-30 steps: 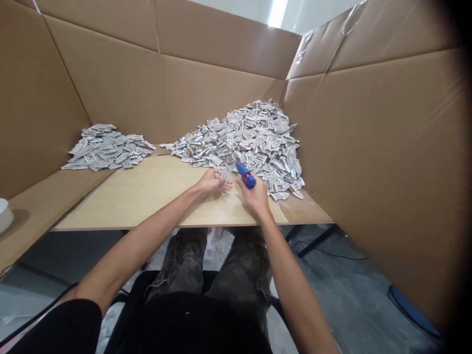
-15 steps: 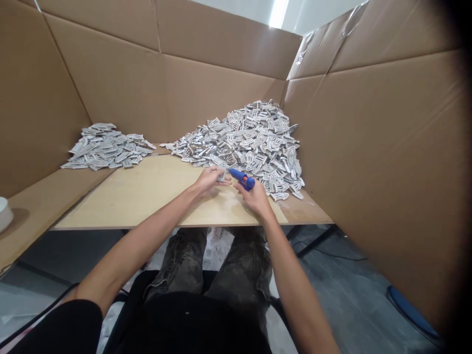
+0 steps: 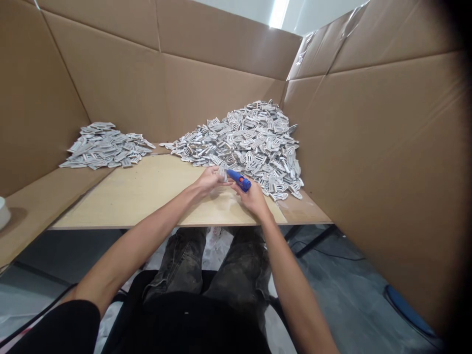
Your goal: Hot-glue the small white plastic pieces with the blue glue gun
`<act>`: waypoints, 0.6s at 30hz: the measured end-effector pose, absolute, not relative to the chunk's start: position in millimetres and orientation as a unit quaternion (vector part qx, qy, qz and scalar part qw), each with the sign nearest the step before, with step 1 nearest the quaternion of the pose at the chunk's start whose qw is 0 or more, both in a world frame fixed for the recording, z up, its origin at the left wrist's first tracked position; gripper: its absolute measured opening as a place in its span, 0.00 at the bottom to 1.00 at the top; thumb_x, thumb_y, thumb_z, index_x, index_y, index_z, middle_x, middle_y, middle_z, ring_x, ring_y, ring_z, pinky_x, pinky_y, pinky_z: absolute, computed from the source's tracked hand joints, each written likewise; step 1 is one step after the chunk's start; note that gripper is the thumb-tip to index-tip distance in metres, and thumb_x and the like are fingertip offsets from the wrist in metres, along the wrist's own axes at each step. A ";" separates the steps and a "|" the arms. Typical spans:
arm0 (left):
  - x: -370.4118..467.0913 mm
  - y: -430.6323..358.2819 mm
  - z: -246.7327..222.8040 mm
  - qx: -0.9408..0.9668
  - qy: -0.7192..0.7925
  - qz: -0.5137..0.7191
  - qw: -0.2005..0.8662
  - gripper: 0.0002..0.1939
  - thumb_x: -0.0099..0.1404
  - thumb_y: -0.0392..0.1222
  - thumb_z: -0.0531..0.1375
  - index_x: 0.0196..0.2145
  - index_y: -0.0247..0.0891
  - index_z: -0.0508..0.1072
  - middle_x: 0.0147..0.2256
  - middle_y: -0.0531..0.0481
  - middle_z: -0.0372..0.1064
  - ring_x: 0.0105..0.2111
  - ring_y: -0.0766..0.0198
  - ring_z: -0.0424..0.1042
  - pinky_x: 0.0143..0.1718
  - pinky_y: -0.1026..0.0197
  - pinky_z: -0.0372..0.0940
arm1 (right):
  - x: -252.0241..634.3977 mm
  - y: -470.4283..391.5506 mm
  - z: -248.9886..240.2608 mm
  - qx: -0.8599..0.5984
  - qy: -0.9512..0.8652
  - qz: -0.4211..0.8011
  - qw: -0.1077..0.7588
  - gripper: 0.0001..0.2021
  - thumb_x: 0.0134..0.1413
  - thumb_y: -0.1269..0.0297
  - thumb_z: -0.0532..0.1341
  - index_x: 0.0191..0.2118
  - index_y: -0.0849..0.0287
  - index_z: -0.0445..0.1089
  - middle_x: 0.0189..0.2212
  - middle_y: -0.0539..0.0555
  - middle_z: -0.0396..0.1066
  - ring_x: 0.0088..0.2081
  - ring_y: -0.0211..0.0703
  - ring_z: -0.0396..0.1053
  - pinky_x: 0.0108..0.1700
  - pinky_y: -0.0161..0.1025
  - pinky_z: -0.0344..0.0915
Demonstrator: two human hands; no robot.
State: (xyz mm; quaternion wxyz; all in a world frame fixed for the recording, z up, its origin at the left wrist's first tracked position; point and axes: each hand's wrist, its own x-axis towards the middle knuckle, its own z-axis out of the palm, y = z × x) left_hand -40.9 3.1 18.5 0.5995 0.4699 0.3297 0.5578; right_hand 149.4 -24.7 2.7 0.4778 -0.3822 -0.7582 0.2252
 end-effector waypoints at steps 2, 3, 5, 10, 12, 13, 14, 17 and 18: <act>-41.6 5.5 15.7 0.475 0.331 0.552 0.600 0.16 0.50 0.22 0.62 0.37 0.31 0.77 0.33 0.46 0.79 0.33 0.61 0.80 0.49 0.52 0.77 | 148.6 -25.8 3.4 -0.376 -0.766 0.216 0.474 0.18 0.63 0.50 0.66 0.48 0.59 0.78 0.44 0.60 0.82 0.43 0.52 0.79 0.50 0.44 0.72; -42.3 7.0 14.2 0.481 0.335 0.549 0.596 0.16 0.50 0.23 0.62 0.37 0.31 0.77 0.33 0.46 0.79 0.33 0.61 0.80 0.48 0.53 0.77 | 148.4 -26.4 3.9 -0.376 -0.769 0.211 0.472 0.18 0.63 0.50 0.66 0.49 0.59 0.78 0.44 0.60 0.82 0.44 0.53 0.79 0.50 0.44 0.71; -43.8 10.0 12.0 0.491 0.340 0.547 0.587 0.15 0.49 0.23 0.63 0.36 0.31 0.77 0.32 0.48 0.79 0.32 0.63 0.79 0.46 0.55 0.77 | 148.1 -27.4 4.7 -0.377 -0.772 0.203 0.470 0.17 0.63 0.50 0.66 0.48 0.58 0.78 0.44 0.60 0.82 0.44 0.53 0.79 0.50 0.44 0.71; -43.9 10.9 11.7 0.495 0.324 0.551 0.589 0.14 0.49 0.23 0.63 0.35 0.32 0.76 0.33 0.48 0.79 0.32 0.63 0.79 0.47 0.54 0.77 | 148.1 -28.4 5.6 -0.392 -0.772 0.197 0.460 0.17 0.63 0.51 0.66 0.50 0.58 0.79 0.45 0.59 0.82 0.45 0.53 0.79 0.51 0.44 0.71; -43.0 9.4 12.5 0.493 0.323 0.554 0.588 0.14 0.49 0.23 0.63 0.35 0.31 0.75 0.33 0.48 0.79 0.32 0.63 0.79 0.48 0.54 0.77 | 148.2 -28.4 5.4 -0.400 -0.771 0.197 0.456 0.17 0.63 0.52 0.66 0.50 0.58 0.79 0.45 0.59 0.83 0.45 0.53 0.79 0.52 0.44 0.71; -42.7 8.8 12.8 0.491 0.324 0.556 0.587 0.14 0.49 0.22 0.63 0.35 0.31 0.75 0.33 0.48 0.78 0.32 0.63 0.79 0.48 0.54 0.77 | 148.3 -28.5 5.4 -0.401 -0.771 0.196 0.455 0.17 0.63 0.52 0.66 0.50 0.58 0.79 0.45 0.59 0.83 0.45 0.53 0.79 0.52 0.44 0.71; -42.5 8.3 12.9 0.490 0.327 0.557 0.585 0.14 0.50 0.22 0.63 0.36 0.32 0.75 0.33 0.48 0.78 0.32 0.63 0.79 0.47 0.54 0.77 | 148.3 -28.7 5.4 -0.401 -0.772 0.192 0.454 0.17 0.63 0.52 0.66 0.50 0.58 0.79 0.45 0.59 0.83 0.45 0.53 0.79 0.52 0.44 0.71; -42.7 7.8 12.8 0.495 0.335 0.559 0.574 0.15 0.51 0.22 0.65 0.37 0.32 0.74 0.32 0.50 0.77 0.31 0.64 0.79 0.46 0.56 0.77 | 147.9 -30.2 6.6 -0.402 -0.782 0.170 0.445 0.16 0.65 0.53 0.65 0.51 0.58 0.78 0.45 0.59 0.82 0.46 0.53 0.79 0.52 0.44 0.70; -42.6 7.7 12.7 0.500 0.340 0.559 0.567 0.15 0.52 0.23 0.66 0.37 0.32 0.74 0.31 0.51 0.77 0.31 0.65 0.78 0.45 0.58 0.77 | 147.4 -31.0 7.3 -0.404 -0.787 0.159 0.439 0.15 0.66 0.54 0.65 0.51 0.57 0.78 0.46 0.59 0.82 0.46 0.53 0.79 0.52 0.43 0.70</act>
